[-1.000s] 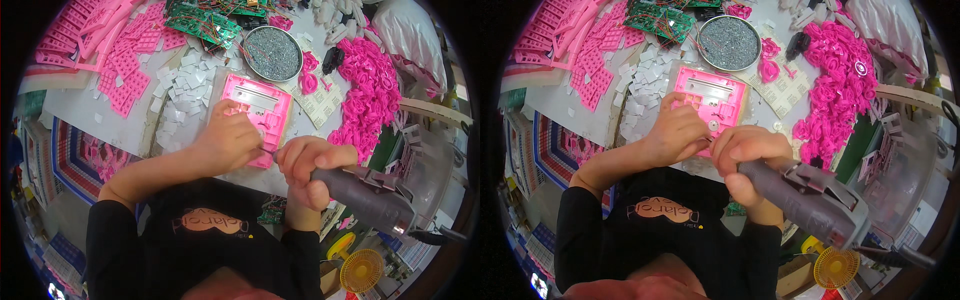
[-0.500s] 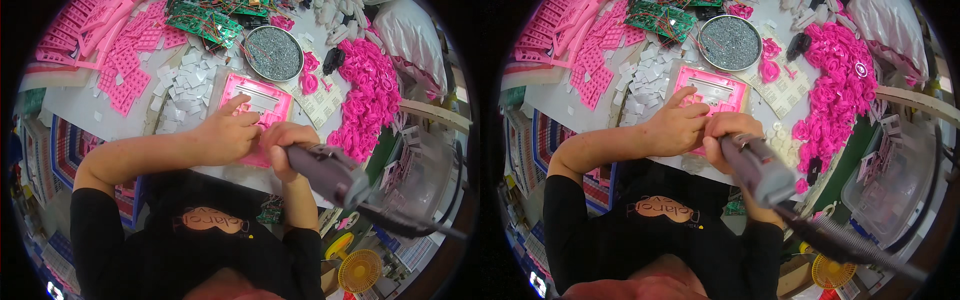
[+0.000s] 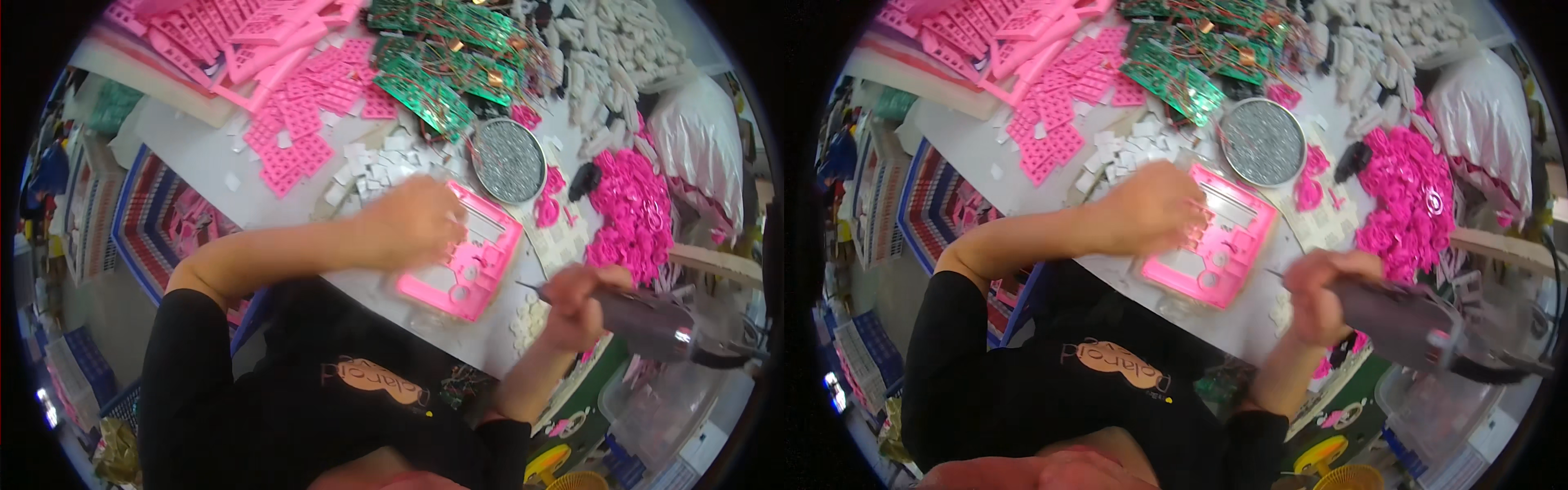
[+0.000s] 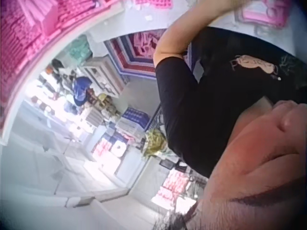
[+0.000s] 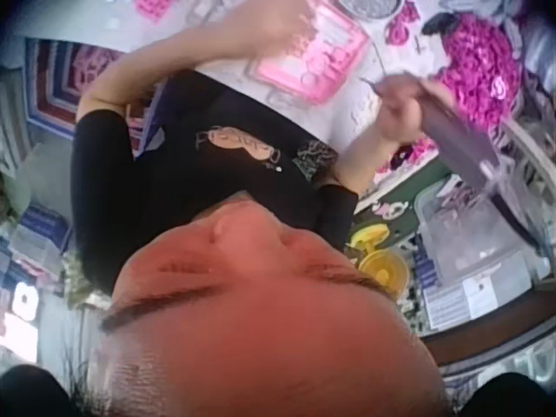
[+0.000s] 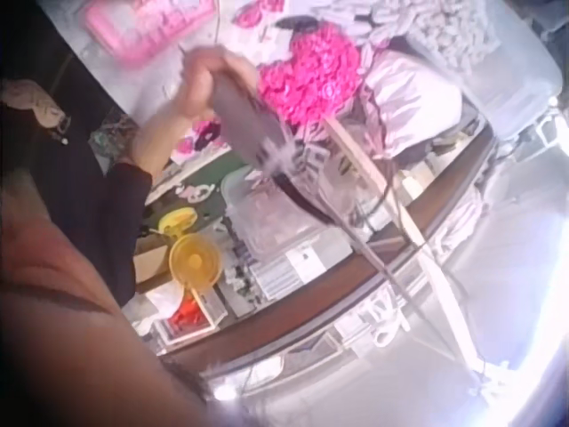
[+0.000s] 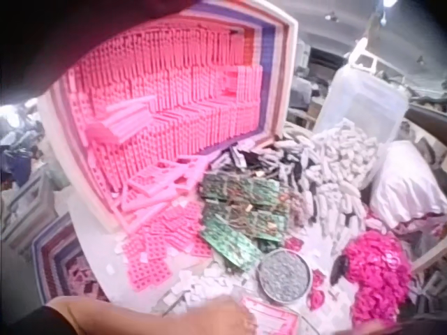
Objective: Assembling a toy calculator by installing a circuit board and using a hot glue gun.
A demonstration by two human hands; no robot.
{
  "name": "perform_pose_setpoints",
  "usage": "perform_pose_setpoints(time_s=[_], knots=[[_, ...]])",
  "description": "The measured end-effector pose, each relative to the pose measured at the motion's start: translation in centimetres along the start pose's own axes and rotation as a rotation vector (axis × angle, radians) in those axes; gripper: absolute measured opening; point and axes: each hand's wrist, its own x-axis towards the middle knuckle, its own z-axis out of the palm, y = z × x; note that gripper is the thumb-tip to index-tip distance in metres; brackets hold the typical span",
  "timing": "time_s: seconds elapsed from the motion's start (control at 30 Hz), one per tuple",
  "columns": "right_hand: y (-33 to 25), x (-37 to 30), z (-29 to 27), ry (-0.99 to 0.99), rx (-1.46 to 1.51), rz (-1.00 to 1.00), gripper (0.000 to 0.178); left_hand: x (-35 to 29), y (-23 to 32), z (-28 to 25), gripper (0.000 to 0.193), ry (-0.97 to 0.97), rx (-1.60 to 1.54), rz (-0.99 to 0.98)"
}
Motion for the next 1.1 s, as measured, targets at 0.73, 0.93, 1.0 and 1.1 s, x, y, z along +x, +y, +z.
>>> perform_pose_setpoints(time_s=[0.73,0.93,1.0,1.1], knots=[[-0.9,0.8,-2.2,0.233,-0.014,0.111,0.037,7.8,-11.8,-8.2,0.029,0.330,0.451,-0.600],[-2.1,0.0,-2.9,0.153,0.007,0.091,0.037,7.8,-11.2,-8.5,0.023,0.307,0.524,-0.674],[-2.5,-0.3,-3.0,0.170,-0.059,0.044,0.039,7.1,-9.5,-8.6,0.026,0.445,0.418,-0.582],[-3.4,0.7,-2.0,0.438,-0.464,-0.235,0.048,6.1,-7.9,-9.3,0.019,0.749,0.037,-0.366]])
